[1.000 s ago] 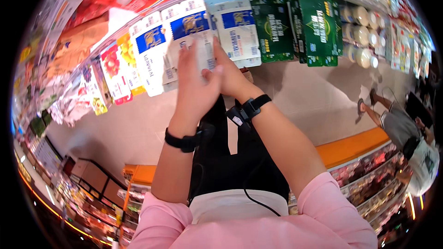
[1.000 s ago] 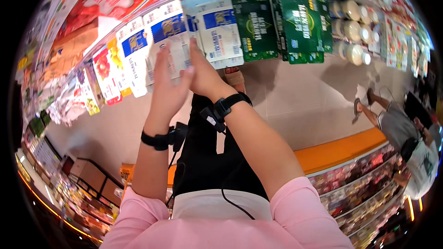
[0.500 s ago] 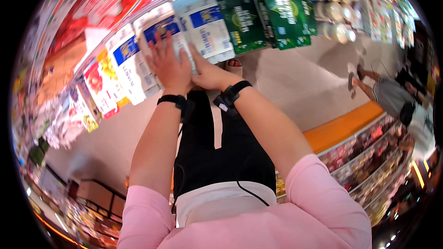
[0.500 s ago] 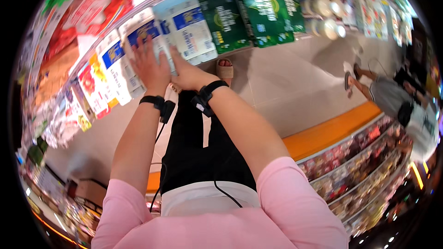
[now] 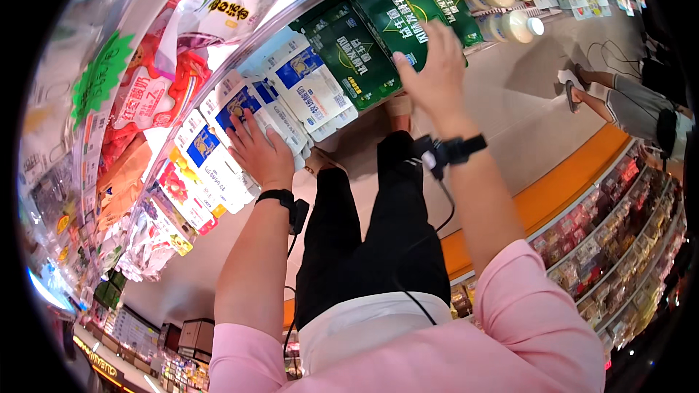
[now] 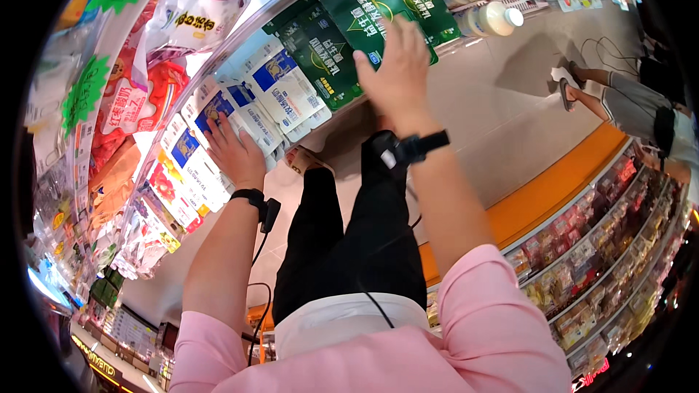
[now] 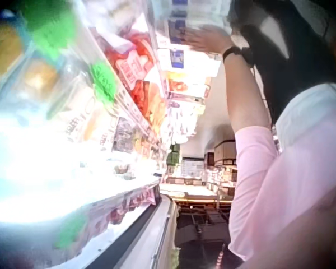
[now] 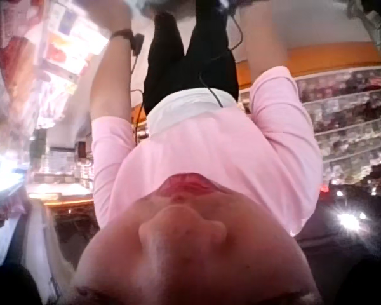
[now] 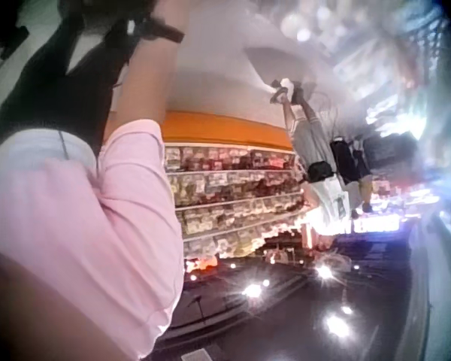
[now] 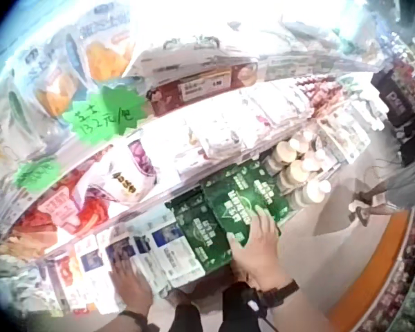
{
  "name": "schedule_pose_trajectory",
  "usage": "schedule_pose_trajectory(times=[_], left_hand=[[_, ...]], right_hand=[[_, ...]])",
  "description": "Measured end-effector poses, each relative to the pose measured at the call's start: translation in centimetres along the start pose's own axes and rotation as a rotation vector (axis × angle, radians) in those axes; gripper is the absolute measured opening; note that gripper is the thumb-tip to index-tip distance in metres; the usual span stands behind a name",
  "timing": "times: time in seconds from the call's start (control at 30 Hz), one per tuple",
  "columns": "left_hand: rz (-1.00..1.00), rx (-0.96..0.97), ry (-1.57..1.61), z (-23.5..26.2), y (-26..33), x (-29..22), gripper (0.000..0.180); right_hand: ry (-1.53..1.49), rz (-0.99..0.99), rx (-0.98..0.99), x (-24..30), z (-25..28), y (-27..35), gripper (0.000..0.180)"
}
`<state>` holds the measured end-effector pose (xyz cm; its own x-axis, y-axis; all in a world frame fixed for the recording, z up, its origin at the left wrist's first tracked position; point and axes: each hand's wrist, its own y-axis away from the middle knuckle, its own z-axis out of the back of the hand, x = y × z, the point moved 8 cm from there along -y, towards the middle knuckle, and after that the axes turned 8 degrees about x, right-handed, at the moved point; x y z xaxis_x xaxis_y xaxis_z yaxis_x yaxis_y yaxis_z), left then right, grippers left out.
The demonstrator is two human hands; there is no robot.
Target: The person organizes and restocks various dairy products, juice cartons, and yogurt containers on refrigerated supermarket shelves by hand.
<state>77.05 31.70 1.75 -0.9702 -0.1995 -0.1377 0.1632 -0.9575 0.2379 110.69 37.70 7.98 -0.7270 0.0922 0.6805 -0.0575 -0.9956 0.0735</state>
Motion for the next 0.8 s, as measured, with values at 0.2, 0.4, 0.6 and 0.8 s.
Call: schedule_pose_trajectory(times=[0.2, 0.4, 0.6, 0.8], left_hand=[[-0.031, -0.036, 0.013, -0.6, -0.8, -3.7, 0.061], [0.019, -0.001, 0.014, -0.9, -0.6, -5.0, 0.064], [0.118, -0.003, 0.039, -0.8, -2.0, -7.0, 0.062], [-0.161, -0.011, 0.519, 0.6, -4.0, -23.8, 0.064]], right_hand=[[0.153, -0.166, 0.196, -10.5, 2.1, -7.8, 0.105], [-0.305, -0.316, 0.626, -16.3, 1.9, -10.6, 0.095], [-0.73, -0.493, 0.668, -18.5, 1.6, -9.8, 0.088], [-0.908, -0.571, 0.691, -18.6, 2.6, -10.1, 0.088]])
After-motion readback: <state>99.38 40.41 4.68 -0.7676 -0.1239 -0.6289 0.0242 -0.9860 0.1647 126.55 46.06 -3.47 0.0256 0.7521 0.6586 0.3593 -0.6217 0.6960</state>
